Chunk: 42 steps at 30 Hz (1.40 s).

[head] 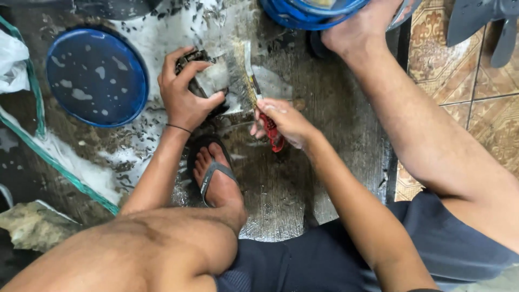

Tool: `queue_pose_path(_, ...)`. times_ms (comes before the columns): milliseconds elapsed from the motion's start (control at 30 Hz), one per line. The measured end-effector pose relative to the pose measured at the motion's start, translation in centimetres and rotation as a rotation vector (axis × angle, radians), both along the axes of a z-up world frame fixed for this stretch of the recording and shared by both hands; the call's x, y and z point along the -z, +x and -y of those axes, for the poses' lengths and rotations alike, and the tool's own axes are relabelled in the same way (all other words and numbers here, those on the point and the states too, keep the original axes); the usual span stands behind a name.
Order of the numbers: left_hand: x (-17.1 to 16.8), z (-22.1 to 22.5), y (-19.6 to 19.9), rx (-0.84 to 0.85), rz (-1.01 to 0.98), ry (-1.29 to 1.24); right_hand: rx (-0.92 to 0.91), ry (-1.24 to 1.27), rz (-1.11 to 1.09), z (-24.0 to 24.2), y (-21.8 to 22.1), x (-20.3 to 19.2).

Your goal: Washing and scrubbing a greasy alternator part using soapy water, a brush, and a small metal pick.

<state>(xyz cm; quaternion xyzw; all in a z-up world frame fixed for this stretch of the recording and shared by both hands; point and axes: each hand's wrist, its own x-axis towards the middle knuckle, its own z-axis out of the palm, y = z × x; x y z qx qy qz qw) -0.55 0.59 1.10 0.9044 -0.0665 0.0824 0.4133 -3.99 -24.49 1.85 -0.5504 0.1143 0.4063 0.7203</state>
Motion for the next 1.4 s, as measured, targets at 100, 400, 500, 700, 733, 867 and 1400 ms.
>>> queue_pose_path(100, -0.2, -0.1, 0.2, 0.013, -0.001, 0.005, 0.016, 0.076, -0.029, -0.5, 1.2, -2.2)
queue_pose_path(400, -1.0, 0.2, -0.4, 0.019, -0.004, 0.012, 0.194, -0.055, -0.048, -2.0, 0.7, -1.8)
queue_pose_path(500, -1.2, 0.3, -0.5, 0.019, -0.012, 0.024, 0.245, -0.148, 0.011, -3.8, 1.4, -0.8)
queue_pose_path(700, -0.5, -0.1, -0.5, 0.045, 0.004, 0.016, 0.215, -0.251, -0.033, -4.7, 2.4, -1.3)
queue_pose_path(733, -0.4, -0.2, -1.0, 0.042, -0.006, 0.020, 0.210, -0.248, -0.042, -4.4, 1.1, -1.1)
queue_pose_path(867, -0.2, 0.1, -0.4, 0.053, -0.020, 0.038, 0.215, -0.265, -0.030, -3.7, 1.3, -0.7)
queue_pose_path(1400, -1.1, -0.7, -0.2, 0.186, -0.014, -0.041, 0.372, -0.225, -0.028, -5.4, 0.5, 1.7)
